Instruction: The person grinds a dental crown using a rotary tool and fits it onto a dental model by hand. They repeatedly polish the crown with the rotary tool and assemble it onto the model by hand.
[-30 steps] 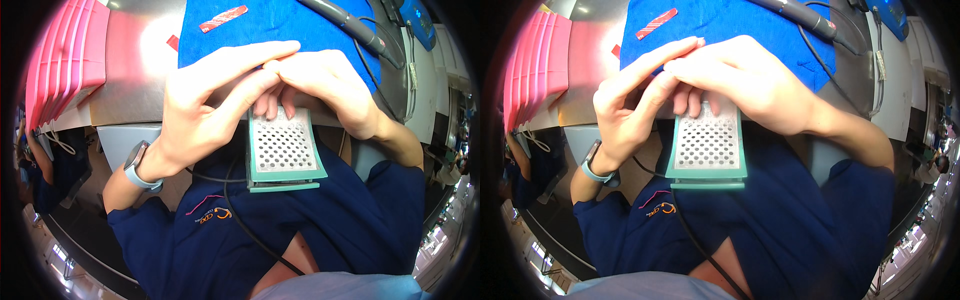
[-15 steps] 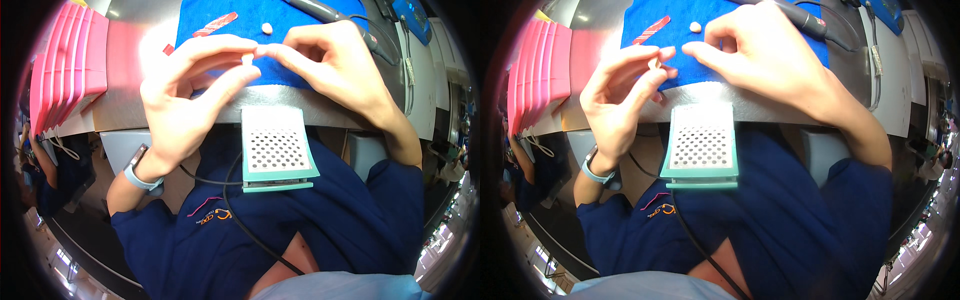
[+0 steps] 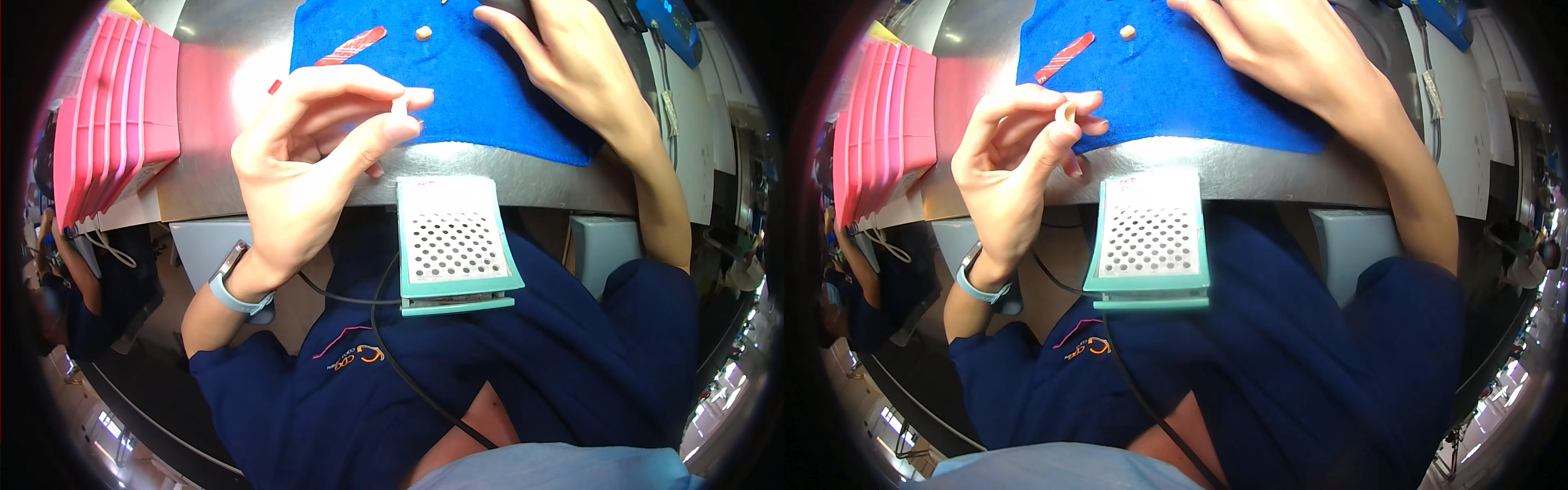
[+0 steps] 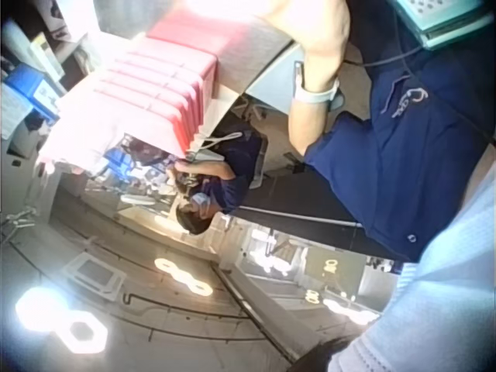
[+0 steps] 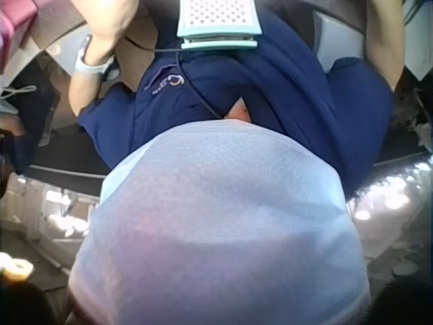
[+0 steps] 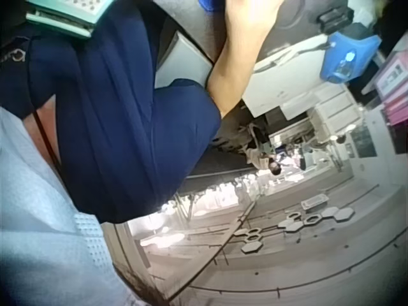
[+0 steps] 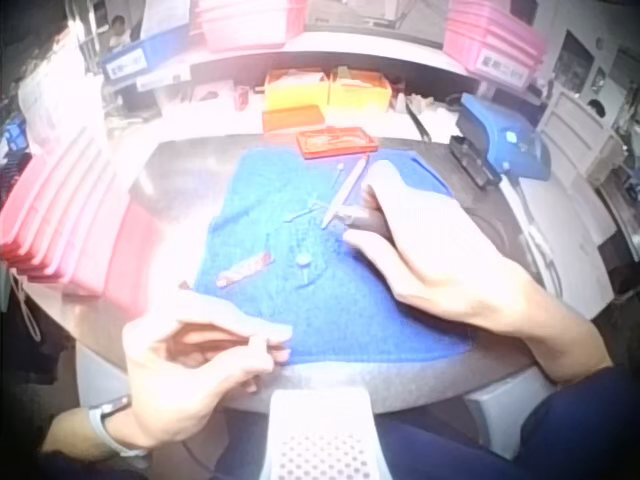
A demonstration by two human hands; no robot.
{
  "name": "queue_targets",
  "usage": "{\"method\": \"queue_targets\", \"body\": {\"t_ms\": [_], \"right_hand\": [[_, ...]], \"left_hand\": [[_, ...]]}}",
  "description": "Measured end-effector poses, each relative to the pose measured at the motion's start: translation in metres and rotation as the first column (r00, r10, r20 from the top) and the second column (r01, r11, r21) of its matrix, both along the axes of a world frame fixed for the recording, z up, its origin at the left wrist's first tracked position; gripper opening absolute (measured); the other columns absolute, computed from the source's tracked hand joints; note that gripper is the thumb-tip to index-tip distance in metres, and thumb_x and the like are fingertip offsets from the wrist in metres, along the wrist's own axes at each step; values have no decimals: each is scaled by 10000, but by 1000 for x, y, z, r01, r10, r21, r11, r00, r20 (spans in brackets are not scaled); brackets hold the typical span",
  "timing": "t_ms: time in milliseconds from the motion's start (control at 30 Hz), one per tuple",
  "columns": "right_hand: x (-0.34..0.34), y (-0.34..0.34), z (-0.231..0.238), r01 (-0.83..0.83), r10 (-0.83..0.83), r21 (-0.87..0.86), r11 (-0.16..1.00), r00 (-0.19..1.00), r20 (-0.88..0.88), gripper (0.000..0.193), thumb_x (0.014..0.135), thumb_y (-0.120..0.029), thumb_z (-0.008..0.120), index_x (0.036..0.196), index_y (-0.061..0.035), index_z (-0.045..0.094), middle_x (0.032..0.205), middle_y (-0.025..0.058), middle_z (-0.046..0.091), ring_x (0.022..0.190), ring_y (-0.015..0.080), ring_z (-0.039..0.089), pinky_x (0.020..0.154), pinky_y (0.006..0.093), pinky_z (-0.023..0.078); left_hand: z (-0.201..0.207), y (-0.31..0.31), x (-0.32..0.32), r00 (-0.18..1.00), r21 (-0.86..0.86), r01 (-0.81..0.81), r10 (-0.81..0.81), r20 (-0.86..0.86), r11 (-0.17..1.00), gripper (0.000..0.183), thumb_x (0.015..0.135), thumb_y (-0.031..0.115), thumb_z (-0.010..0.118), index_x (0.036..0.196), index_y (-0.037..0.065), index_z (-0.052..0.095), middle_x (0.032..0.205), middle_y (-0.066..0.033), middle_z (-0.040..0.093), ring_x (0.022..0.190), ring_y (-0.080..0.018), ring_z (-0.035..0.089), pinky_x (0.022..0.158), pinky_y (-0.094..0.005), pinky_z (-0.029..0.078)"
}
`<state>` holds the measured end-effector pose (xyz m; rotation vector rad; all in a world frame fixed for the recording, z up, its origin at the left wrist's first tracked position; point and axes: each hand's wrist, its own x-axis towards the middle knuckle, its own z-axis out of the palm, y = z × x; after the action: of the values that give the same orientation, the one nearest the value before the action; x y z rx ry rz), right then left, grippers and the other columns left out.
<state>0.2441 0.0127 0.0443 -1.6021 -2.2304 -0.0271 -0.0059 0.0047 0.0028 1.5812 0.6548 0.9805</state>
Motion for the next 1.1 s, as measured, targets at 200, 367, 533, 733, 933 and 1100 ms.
{"method": "queue_targets", "body": {"t_ms": [200, 367, 533, 733, 933, 1100], "right_hand": [[-14, -15, -3, -379, 403, 138, 915, 880, -253, 216, 832, -111, 668, 994, -2, 575, 704, 128, 600, 547, 289, 584, 511, 338, 479], [-22, -20, -3, -391, 425, 217, 894, 894, -139, 346, 737, -210, 802, 959, -8, 629, 713, 94, 600, 560, 224, 577, 513, 306, 453], [-23, -26, -4, -356, 361, 129, 926, 932, -20, 407, 714, -236, 811, 990, -15, 610, 729, 85, 604, 580, 230, 601, 500, 310, 459], [-24, -27, -3, -346, 338, 125, 930, 938, 82, 382, 701, -248, 806, 943, -29, 608, 666, 51, 555, 531, 202, 560, 462, 309, 428], [-25, -28, -2, -366, 358, 129, 922, 930, 82, 358, 701, -242, 801, 919, -33, 609, 649, 44, 535, 514, 196, 541, 452, 308, 416], [-26, -29, -1, -368, 360, 120, 922, 929, 87, 343, 698, -225, 801, 907, -32, 609, 649, 44, 531, 513, 199, 540, 450, 308, 413]], "left_hand": [[0, -2, 2, 999, 18, -47, 48, -12, 999, 185, 907, -23, 605, 1086, -7, 559, 1062, -199, 680, 845, -207, 700, 561, -228, 506], [-2, 1, 3, 1000, 57, -22, 22, 0, 998, 202, 877, -55, 626, 1068, -11, 575, 1031, -179, 686, 867, -206, 697, 595, -235, 522], [-3, 0, 4, 999, 92, -24, 21, 33, 995, 243, 824, -119, 649, 1039, -23, 588, 968, -144, 688, 880, -208, 695, 757, -282, 566], [0, -2, 3, 1000, 17, -1, 1, 23, 1000, 241, 801, -148, 652, 1009, -42, 596, 916, -133, 684, 873, -197, 692, 816, -300, 563], [1, -2, 2, 1000, 40, -13, 13, 1, 999, 194, 799, -137, 665, 966, -52, 614, 895, -134, 684, 816, -165, 682, 784, -285, 565], [-4, 0, 1, 999, 88, 6, -10, 45, 996, 184, 799, -129, 676, 962, -62, 620, 889, -139, 677, 803, -184, 688, 771, -292, 575]]}}
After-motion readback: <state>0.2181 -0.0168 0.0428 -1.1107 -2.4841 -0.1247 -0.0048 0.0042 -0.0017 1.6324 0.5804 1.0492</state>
